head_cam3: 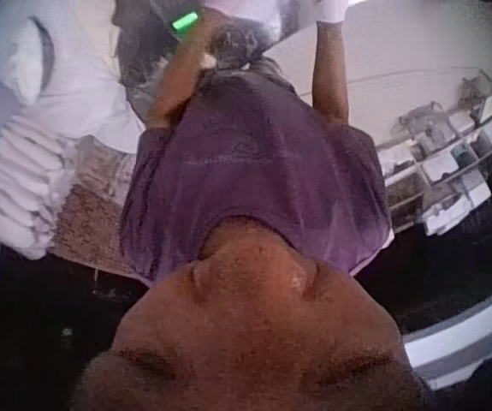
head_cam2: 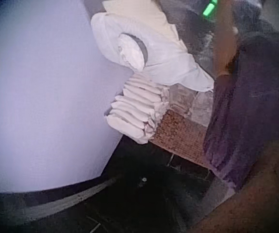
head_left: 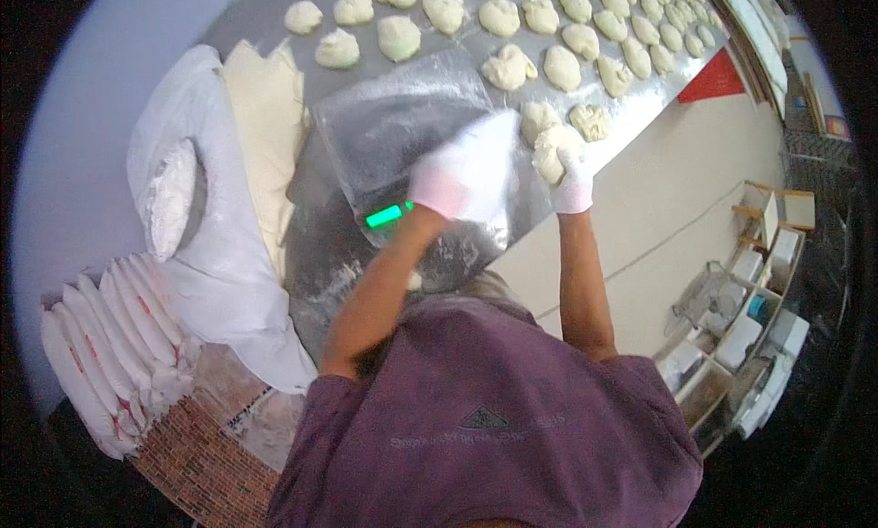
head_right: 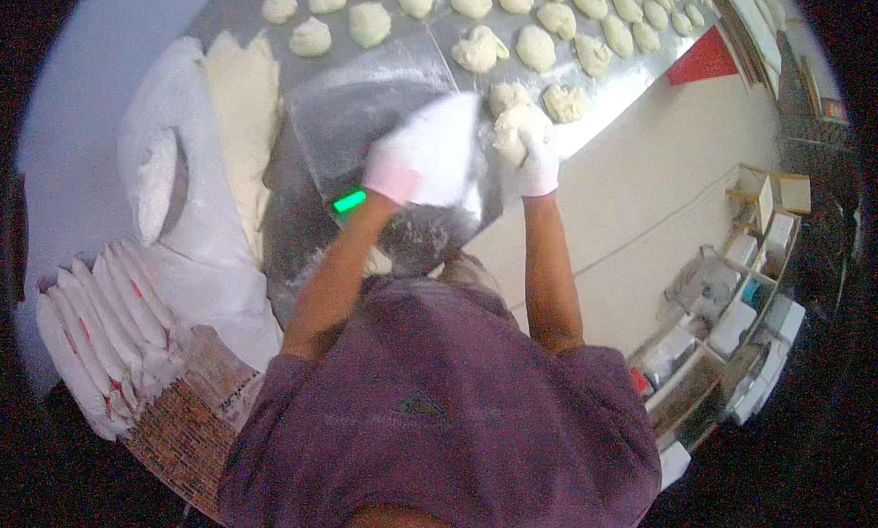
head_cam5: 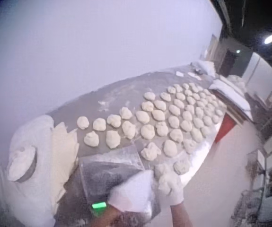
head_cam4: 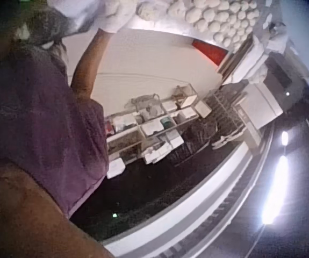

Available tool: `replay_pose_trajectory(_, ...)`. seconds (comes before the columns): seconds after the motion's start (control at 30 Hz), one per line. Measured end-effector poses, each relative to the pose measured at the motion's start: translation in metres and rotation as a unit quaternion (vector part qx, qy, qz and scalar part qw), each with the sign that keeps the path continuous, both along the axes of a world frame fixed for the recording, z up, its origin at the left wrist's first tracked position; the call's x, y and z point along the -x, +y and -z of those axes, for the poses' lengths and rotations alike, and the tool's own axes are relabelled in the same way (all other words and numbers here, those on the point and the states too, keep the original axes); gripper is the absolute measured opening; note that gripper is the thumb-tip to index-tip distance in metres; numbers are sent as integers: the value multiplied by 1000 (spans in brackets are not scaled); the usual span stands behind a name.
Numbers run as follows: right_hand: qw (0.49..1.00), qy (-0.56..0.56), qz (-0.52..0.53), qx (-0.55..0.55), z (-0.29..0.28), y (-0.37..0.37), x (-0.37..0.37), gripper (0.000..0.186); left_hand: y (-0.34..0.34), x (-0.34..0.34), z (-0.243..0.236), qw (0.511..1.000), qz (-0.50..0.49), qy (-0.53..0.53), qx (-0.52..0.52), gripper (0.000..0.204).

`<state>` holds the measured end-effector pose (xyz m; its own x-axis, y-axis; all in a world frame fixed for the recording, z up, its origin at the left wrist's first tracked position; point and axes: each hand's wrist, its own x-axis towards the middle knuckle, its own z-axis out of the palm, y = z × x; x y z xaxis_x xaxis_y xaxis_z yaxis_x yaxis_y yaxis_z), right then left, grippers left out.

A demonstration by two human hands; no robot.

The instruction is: The person prepares dough by using a scraper to cut pieces from a larger mass, weighing them on a digital scale, and hand-shaping them into small rounds on a metal surface.

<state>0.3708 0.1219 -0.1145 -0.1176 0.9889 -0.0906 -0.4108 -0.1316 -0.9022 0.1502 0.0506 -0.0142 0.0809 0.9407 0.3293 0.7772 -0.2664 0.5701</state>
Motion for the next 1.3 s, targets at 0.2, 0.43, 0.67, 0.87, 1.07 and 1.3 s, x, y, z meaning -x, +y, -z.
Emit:
replay_pose_trajectory(0.2,998,-56,27,25,2,-39,-36,40,-90,124,19,951,-207,-204,101,32)
replay_pose_trajectory(0.43,932,-350,-29,-88,23,-20,-37,54,-166,137,31,717,-393,-561,130,36)
replay_pose_trajectory(0.67,878,-440,-66,-177,22,15,24,59,-166,121,59,689,-329,-617,189,34)
replay_pose_trajectory(0.87,938,-304,-123,-117,25,32,67,57,-117,121,59,701,-290,-617,211,28)
replay_pose_trajectory(1.07,925,-352,-94,-106,29,-33,100,61,-129,154,60,825,-275,-473,144,32)
replay_pose_trajectory(1.3,950,-305,21,-68,6,-83,66,30,-204,195,58,790,-321,-504,139,39)
